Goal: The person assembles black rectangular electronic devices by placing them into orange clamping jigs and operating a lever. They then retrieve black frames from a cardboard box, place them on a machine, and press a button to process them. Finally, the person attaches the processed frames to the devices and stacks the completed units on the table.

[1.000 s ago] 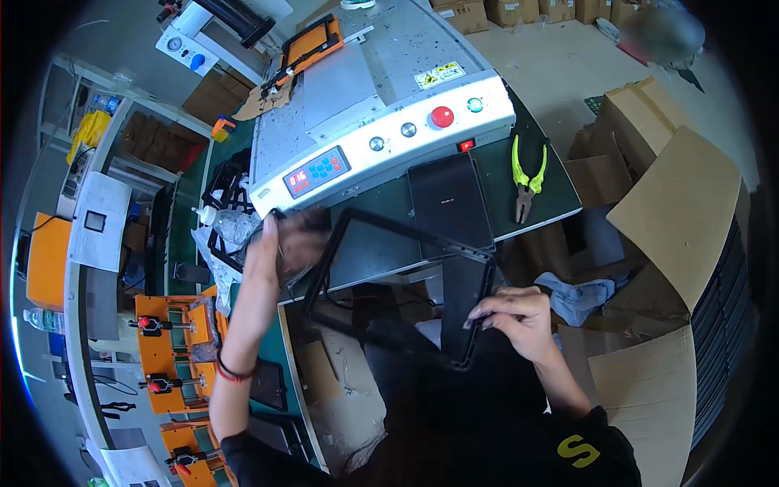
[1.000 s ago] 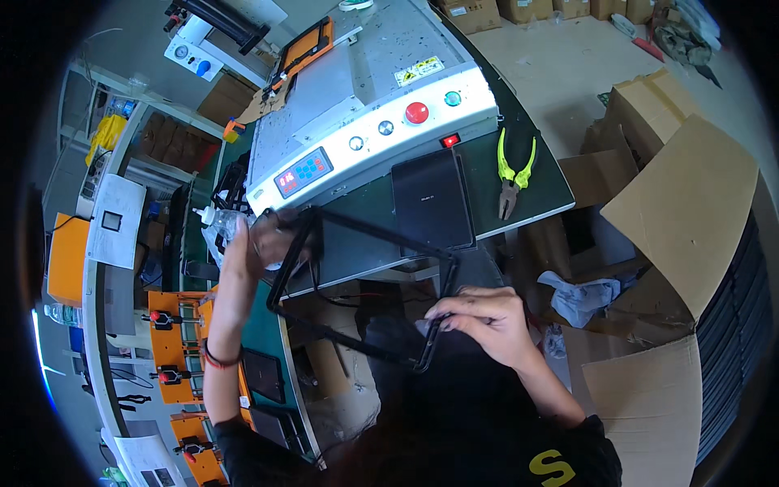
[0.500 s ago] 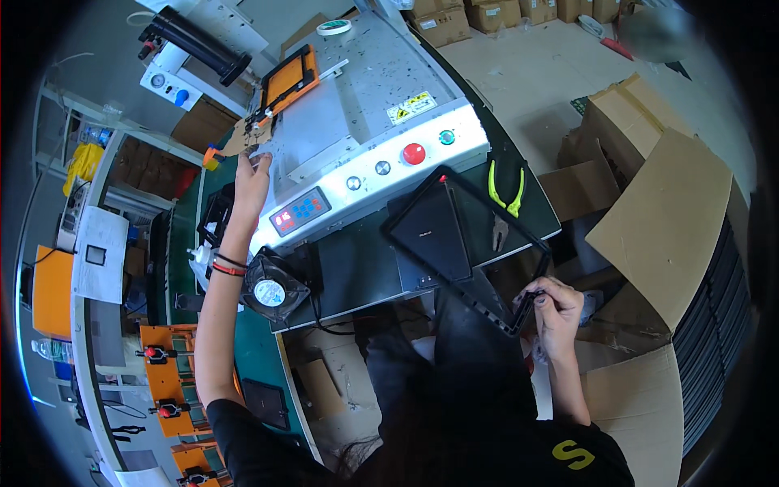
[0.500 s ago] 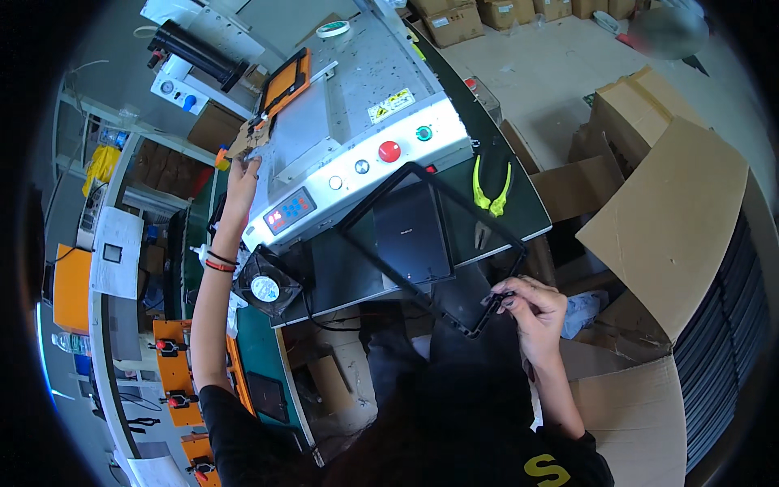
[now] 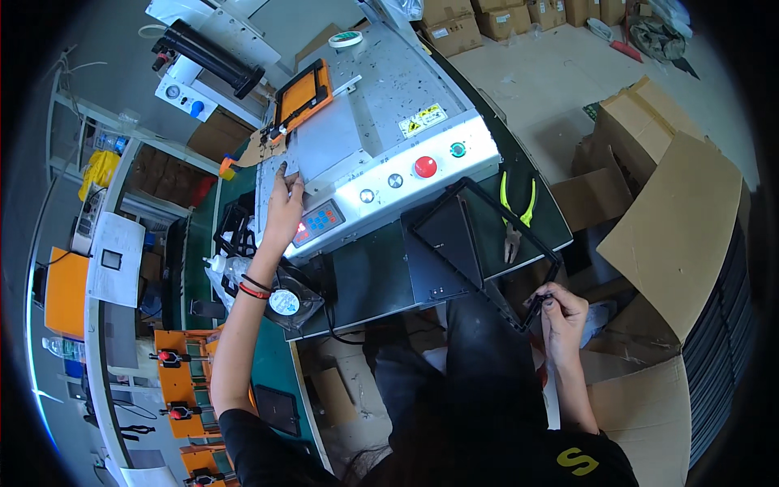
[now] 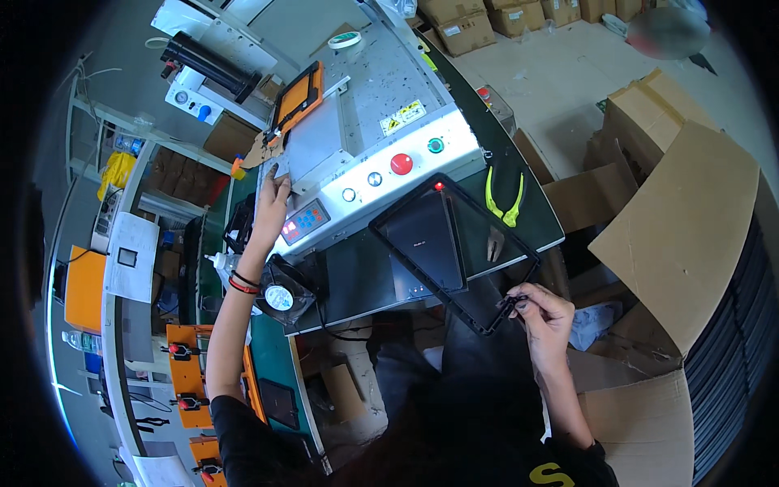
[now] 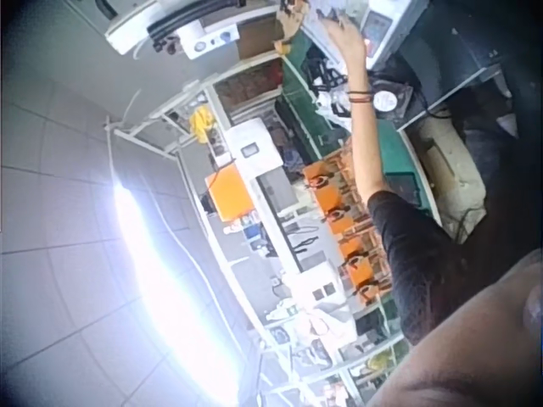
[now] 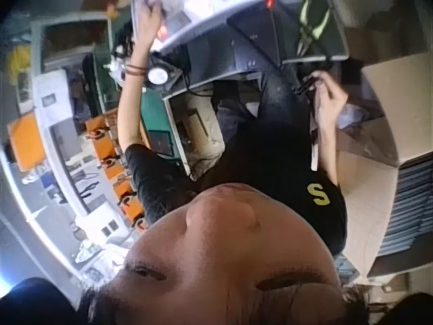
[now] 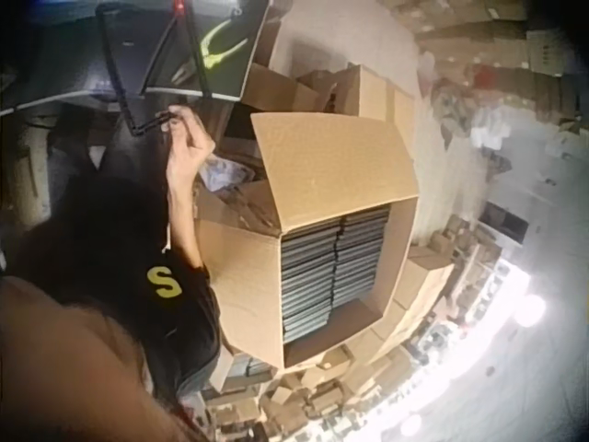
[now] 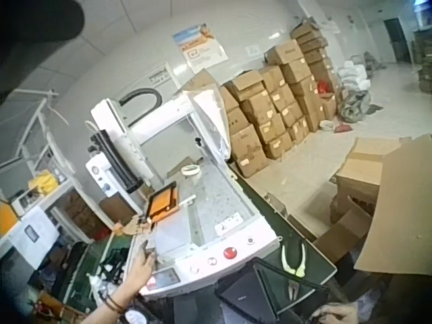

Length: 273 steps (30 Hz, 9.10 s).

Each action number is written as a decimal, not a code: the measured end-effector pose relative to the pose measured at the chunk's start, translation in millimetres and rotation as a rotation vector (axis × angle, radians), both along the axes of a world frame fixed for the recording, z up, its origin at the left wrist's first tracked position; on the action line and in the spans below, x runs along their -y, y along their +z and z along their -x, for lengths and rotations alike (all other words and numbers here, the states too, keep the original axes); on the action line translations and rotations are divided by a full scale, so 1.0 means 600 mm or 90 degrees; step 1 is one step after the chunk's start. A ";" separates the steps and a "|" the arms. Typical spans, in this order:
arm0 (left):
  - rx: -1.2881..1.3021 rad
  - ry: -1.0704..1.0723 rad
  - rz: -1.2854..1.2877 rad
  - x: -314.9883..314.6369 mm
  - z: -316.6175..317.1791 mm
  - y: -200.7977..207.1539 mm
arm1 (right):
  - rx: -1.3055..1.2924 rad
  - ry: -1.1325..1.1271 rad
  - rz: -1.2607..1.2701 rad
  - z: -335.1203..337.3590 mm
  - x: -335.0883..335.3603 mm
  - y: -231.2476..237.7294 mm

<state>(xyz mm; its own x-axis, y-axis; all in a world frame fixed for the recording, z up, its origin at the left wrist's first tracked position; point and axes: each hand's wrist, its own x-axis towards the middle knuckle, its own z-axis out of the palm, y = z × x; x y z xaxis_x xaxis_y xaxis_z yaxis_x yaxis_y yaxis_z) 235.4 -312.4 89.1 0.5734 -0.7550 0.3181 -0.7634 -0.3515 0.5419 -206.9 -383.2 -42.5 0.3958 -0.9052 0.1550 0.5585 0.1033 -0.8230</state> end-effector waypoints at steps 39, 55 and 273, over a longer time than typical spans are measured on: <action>-0.012 0.129 0.186 -0.013 -0.044 -0.011 | -0.005 0.093 -0.049 -0.006 -0.036 -0.014; 0.115 0.325 -0.114 0.202 -0.060 0.079 | -0.047 0.083 -0.006 0.015 -0.010 -0.011; -0.749 0.129 0.511 -0.415 0.407 -0.152 | -0.271 0.568 0.098 -0.302 -0.236 0.099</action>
